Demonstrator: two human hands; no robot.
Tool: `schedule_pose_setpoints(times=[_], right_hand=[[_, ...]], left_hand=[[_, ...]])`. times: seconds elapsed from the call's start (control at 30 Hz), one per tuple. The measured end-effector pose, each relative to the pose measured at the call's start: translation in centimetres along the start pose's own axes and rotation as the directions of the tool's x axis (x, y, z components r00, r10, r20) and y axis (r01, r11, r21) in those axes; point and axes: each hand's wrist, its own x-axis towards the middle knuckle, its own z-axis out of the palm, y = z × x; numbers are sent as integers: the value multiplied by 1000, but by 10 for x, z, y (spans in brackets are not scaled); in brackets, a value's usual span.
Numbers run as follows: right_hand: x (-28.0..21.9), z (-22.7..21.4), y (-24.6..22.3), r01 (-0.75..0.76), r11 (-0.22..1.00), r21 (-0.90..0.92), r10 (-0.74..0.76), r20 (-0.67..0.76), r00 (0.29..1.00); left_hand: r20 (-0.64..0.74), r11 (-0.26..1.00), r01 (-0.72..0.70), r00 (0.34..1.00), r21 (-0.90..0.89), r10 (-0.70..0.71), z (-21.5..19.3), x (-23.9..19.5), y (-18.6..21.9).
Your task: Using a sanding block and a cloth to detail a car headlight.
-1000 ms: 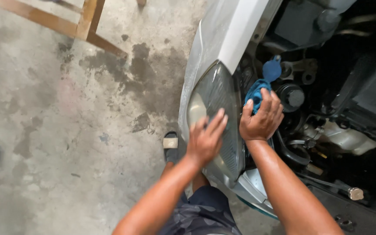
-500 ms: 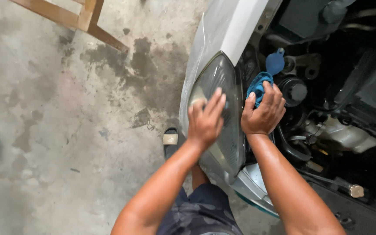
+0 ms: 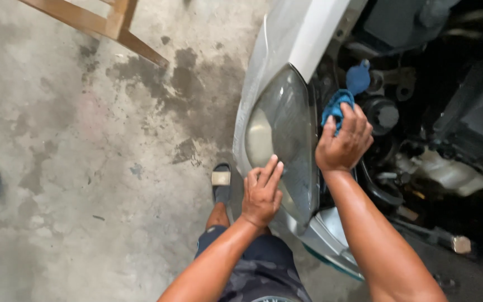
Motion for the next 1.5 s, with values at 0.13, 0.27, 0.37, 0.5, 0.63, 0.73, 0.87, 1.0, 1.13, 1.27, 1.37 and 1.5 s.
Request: schedule_pose_setpoints(times=[0.13,0.27,0.37,0.5,0.63,0.73,0.87,1.0,1.13,1.27,1.37,1.5], right_hand=[[-1,-5,-8,-22,999,34,23,-12,1000],[21,-19,-49,116,971,208,-132,64,989],[47,-1,-77,419,904,83,-427,182,886],[65,29,-92,661,742,-111,-545,473,692],[8,61,-86,741,651,-165,-515,621,591],[-58,43,-88,845,522,-111,-481,780,400],[-113,2,-34,926,360,113,-651,741,162],[-66,-46,-14,758,650,-62,-591,586,554],[-9,-18,-22,422,899,-114,-343,413,843],[-23,-2,-17,137,991,15,-134,331,934],[-41,0,-10,115,991,65,-130,324,937],[-58,1,-5,144,981,133,-175,269,947]], left_hand=[[-184,982,8,982,-187,-43,-11,18,-11],[-233,953,97,958,-287,-167,-23,35,-23],[-243,934,148,941,-324,-234,-19,22,-41],[-257,872,320,867,-371,-427,3,-10,-73],[-262,828,355,830,-433,-493,6,-32,-89],[-284,830,362,817,-425,-502,6,-34,-98],[-259,813,352,823,-463,-505,10,-26,-85],[-314,901,245,877,-358,-363,34,-20,-60],[-352,926,188,885,-328,-304,65,-23,-16],[-301,907,296,873,-300,-384,80,-44,16],[-366,946,219,882,-238,-296,67,-9,2],[-398,954,217,872,-207,-285,47,76,-31]])
